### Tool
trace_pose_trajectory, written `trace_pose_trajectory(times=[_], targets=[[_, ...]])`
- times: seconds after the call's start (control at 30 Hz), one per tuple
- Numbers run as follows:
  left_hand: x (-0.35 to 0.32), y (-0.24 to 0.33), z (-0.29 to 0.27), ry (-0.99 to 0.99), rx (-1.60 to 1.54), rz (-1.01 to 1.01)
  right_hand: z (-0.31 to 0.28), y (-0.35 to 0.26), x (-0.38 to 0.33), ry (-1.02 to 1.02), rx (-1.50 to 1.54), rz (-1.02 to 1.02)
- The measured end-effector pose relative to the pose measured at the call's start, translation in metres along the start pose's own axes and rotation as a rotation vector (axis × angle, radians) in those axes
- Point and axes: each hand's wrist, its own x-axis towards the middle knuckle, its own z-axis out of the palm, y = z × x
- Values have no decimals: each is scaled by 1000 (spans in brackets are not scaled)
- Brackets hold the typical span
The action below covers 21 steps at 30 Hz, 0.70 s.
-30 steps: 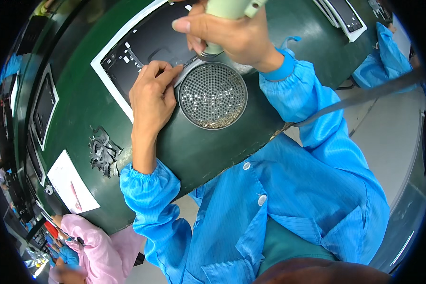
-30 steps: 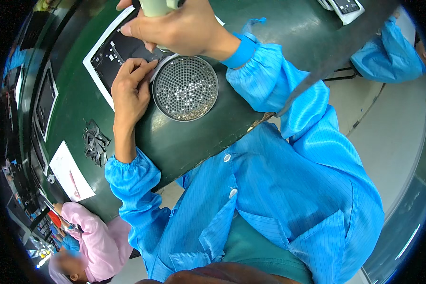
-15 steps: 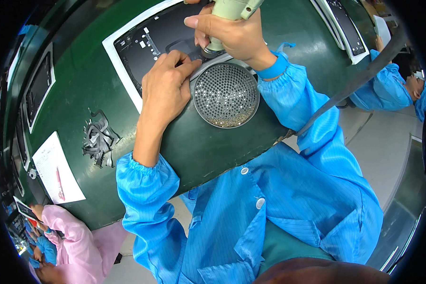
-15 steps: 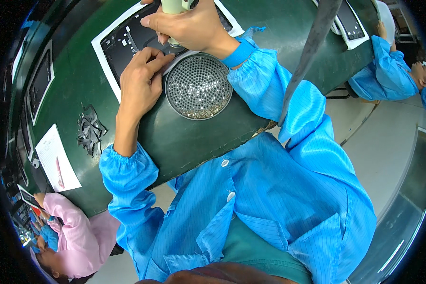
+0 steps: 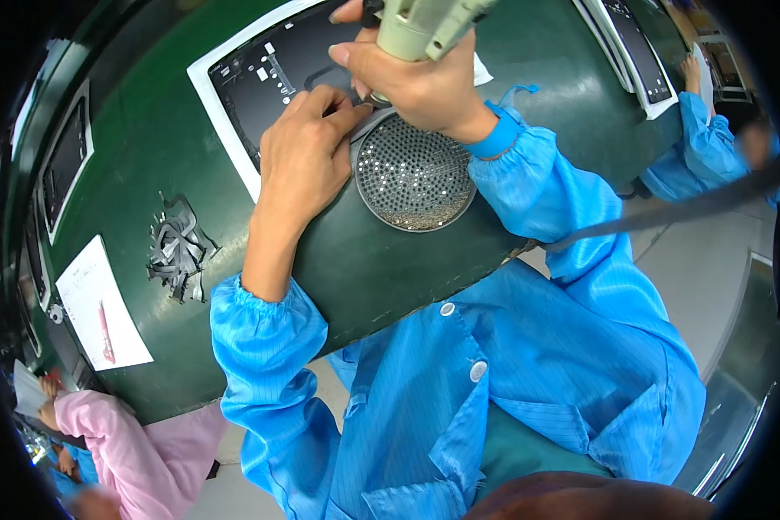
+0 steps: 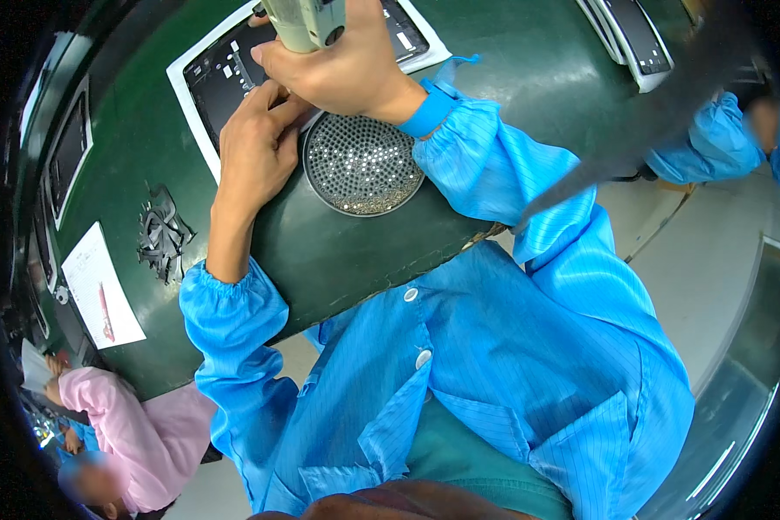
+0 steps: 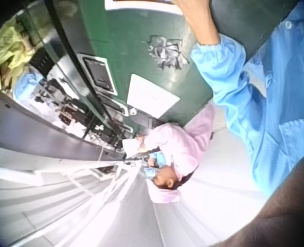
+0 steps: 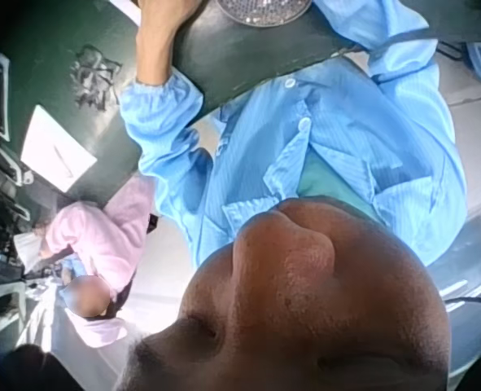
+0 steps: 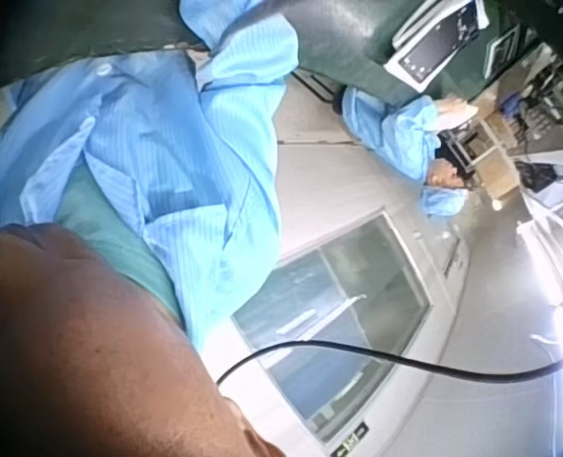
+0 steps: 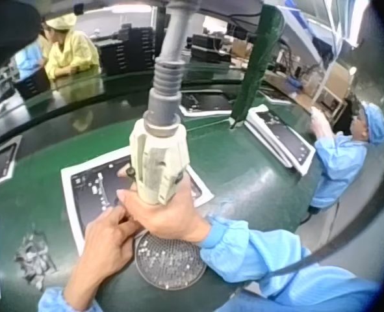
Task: Assembling electronic components on an assembly line using an electric screwdriver.
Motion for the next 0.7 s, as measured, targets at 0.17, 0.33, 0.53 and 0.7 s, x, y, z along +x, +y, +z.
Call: trace_pose_trajectory(times=[0.17,0.33,0.53,0.7], targets=[[-4,-1,-2,16,-9,-16,-14,-14,4,-29,211,257],[1,2,-3,6,-19,-5,-58,-25,-9,-184,112,115],[0,4,-4,-16,-15,-13,-52,-26,-15,-203,3,185],[1,7,-5,-29,-19,-46,-53,-23,-18,-191,-6,194]])
